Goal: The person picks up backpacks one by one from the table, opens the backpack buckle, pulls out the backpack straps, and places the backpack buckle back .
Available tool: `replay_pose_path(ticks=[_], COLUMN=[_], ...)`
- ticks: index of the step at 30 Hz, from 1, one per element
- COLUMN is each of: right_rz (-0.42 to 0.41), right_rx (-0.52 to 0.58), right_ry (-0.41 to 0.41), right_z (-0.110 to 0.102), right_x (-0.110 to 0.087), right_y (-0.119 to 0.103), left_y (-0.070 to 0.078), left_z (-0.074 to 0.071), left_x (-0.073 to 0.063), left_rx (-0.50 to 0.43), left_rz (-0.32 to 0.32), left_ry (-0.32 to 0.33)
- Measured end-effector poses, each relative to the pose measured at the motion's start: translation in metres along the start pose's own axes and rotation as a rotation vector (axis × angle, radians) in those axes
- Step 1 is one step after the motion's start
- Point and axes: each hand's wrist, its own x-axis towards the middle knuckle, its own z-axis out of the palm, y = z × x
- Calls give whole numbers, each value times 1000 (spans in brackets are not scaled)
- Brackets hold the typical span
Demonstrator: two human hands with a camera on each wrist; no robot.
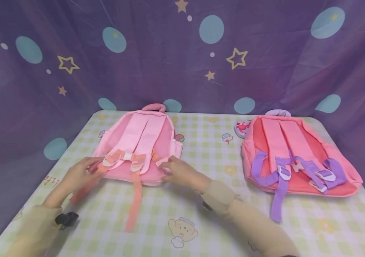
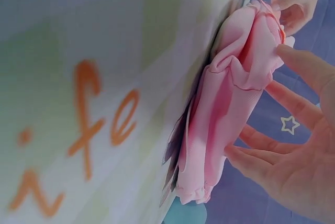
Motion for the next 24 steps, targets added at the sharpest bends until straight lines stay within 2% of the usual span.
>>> replay_pose_path(ticks=[11, 24], right_rz=[27, 96], right_rx=[-36, -52], right_ry=[23, 4], right_z=[-9, -18], right_x=[-18, -35], right_y=[6, 15], left_y=[12, 31], left_z=[11, 19], left_x=[6, 11], left_rx=[24, 4], left_rz=[103, 140], left_ry=[23, -15])
